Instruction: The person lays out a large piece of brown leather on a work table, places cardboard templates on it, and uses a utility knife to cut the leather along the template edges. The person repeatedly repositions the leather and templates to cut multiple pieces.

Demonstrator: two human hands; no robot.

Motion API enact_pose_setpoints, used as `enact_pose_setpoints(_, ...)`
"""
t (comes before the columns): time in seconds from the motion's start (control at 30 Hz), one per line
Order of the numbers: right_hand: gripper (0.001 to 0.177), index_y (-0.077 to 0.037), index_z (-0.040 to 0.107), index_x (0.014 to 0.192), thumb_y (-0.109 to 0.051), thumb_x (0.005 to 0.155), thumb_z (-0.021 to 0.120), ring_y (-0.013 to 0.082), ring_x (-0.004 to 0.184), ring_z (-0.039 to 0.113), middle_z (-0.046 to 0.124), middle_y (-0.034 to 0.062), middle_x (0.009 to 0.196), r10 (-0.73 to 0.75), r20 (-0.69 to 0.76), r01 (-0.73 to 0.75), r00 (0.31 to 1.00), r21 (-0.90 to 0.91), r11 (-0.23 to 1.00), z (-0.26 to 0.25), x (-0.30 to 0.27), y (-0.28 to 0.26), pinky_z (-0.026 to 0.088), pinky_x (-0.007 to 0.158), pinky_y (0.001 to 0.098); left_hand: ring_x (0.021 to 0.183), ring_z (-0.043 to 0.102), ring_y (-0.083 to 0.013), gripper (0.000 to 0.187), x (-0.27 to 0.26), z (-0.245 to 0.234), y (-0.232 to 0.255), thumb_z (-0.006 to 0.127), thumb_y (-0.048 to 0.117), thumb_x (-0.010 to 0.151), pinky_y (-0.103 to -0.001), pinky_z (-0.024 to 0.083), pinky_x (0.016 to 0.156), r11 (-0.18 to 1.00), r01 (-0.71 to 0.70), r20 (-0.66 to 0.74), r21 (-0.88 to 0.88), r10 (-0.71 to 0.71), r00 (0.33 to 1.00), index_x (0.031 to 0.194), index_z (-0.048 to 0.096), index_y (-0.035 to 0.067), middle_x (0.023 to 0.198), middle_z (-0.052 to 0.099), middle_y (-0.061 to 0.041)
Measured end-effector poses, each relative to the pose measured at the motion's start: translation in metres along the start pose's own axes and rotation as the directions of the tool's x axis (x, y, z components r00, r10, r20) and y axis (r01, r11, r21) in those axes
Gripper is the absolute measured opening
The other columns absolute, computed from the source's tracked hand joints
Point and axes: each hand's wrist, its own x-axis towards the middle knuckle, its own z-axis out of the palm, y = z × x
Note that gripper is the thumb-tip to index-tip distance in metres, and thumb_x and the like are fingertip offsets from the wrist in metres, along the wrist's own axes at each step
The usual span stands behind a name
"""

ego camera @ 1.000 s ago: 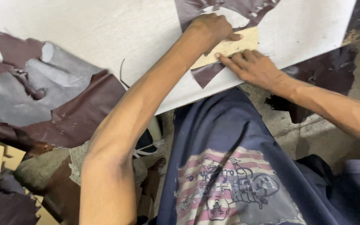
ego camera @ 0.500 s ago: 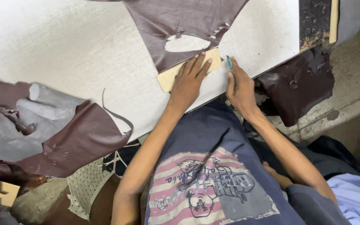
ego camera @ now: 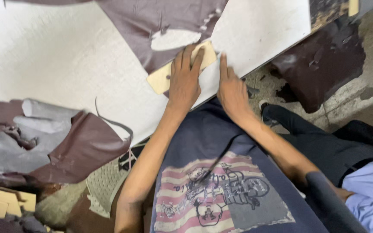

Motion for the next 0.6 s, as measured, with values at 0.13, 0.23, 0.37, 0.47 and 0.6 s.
enact_pose_setpoints(0.13,0.069,0.006,0.043,0.151,0.009,0.082,0.055,0.0481,0.080,0.068,0.067,0.0308,0.106,0.032,0.152,-0.041,0.988,0.060,0.997,-0.029,-0.014,0.020,0.054,0.071,0.0527,0.114,0.050,-0.0384,0.071,0.022,-0.004,0.018,0.066,-0.017,0.063,-0.046,0.043,0.100,0.983,0.159,0.076,0.095,-0.166,0.983,0.133,0.059,-0.010,0.129,0.050,-0.022)
enact_pose_setpoints(0.23,0.061,0.004,0.049,0.147,0.006,0.087,0.056,0.0457,0.082,0.070,0.069,0.0300,0.106,0.009,0.206,-0.031,0.979,0.104,0.994,-0.050,-0.014,0.048,0.055,0.072,0.0496,0.110,0.046,-0.0419,0.049,0.038,-0.012,0.021,0.080,-0.002,0.062,-0.050,0.040,0.096,0.987,0.156,0.165,0.041,-0.161,0.973,0.107,0.063,-0.008,0.117,0.049,-0.022)
enact_pose_setpoints(0.37,0.041,-0.005,0.065,0.138,-0.004,0.097,0.062,0.0294,0.078,0.071,0.074,0.0188,0.100,0.000,0.079,-0.038,0.997,0.478,0.877,-0.069,0.003,0.074,0.056,0.073,0.0379,0.109,0.049,-0.0394,0.039,0.041,-0.024,0.036,0.073,-0.008,0.064,-0.044,0.044,0.096,0.999,0.050,0.158,-0.019,-0.047,0.986,0.101,0.066,0.000,0.114,0.052,-0.018)
enact_pose_setpoints(0.47,0.048,-0.004,0.062,0.135,-0.006,0.088,0.074,0.0149,0.081,0.064,0.069,0.0131,0.112,-0.083,-0.041,0.077,0.996,0.866,0.494,-0.076,0.011,0.092,0.054,0.075,0.0282,0.102,0.057,-0.0403,0.033,0.041,-0.016,0.072,0.063,-0.011,0.077,-0.049,0.046,0.088,0.970,0.087,0.179,-0.226,-0.047,0.983,0.108,0.059,-0.001,0.110,0.057,-0.018)
enact_pose_setpoints(0.6,0.022,-0.003,0.074,0.107,-0.004,0.086,0.081,0.0104,0.088,0.069,0.076,0.0080,0.099,-0.090,-0.197,0.214,0.976,0.815,0.539,-0.085,0.042,0.125,0.054,0.077,0.0266,0.111,0.060,-0.0389,0.030,0.069,0.003,0.110,0.063,0.001,0.098,-0.047,0.049,0.093,0.861,0.138,0.121,-0.490,-0.090,0.989,0.124,0.049,-0.001,0.114,0.060,-0.018)
